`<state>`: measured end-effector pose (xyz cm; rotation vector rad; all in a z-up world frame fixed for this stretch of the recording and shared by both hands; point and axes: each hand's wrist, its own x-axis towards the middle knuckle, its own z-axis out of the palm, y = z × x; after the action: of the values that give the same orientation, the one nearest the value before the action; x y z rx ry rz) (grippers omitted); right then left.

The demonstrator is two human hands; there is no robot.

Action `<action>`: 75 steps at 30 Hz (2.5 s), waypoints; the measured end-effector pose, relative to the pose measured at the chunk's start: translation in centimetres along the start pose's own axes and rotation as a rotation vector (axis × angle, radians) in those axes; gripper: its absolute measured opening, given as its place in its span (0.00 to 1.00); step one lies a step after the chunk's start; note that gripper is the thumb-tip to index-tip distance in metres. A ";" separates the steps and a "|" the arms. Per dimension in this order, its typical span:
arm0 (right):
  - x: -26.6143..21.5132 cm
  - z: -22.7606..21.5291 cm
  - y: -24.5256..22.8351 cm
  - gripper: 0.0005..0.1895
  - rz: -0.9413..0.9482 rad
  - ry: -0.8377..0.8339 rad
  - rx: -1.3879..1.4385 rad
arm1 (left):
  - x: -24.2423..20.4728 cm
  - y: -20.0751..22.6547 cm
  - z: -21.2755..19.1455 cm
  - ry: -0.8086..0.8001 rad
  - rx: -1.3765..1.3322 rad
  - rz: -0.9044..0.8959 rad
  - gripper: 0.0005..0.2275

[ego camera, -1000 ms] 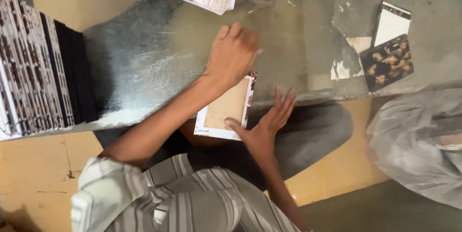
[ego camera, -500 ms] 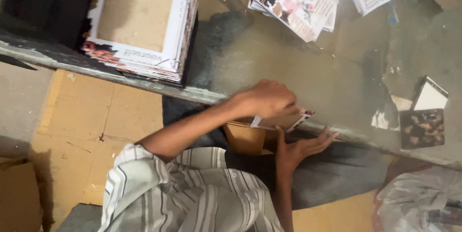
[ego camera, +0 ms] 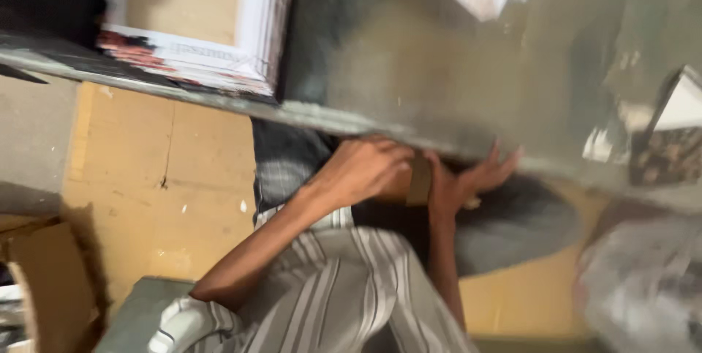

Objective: The person sits on the floor and assembles small cards by placing a brown insert into a white frame. They pick up a frame, insert the piece, and place the finished card into a stack on the table. The person repeats this process for multiple cards.

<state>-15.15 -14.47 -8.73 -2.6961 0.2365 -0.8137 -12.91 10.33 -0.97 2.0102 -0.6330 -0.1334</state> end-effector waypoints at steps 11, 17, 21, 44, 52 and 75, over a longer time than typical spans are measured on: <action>-6.4 4.5 1.9 0.35 0.441 0.116 0.525 | -0.8 -12.0 9.4 -0.342 0.301 -0.358 0.17; -7.3 7.0 4.4 0.34 0.385 0.177 0.575 | 7.7 -15.1 11.0 -0.427 0.222 -0.439 0.16; -7.3 7.7 4.7 0.36 0.388 0.158 0.547 | 9.1 -15.7 10.4 -0.442 0.258 -0.441 0.15; -8.2 10.9 7.1 0.40 0.462 0.252 0.582 | 4.9 -12.9 17.0 -0.557 0.284 -0.277 0.11; -5.5 6.6 4.2 0.36 0.284 0.130 0.621 | 1.6 -9.0 15.1 -0.322 0.518 -0.065 0.09; 1.1 -5.0 -4.0 0.11 0.254 0.103 0.771 | -2.8 4.6 -18.3 0.531 1.007 -0.074 0.35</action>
<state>-16.85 -12.24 -2.85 -1.8660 0.2236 -0.7631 -10.71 24.37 11.70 2.8513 -0.2775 0.8026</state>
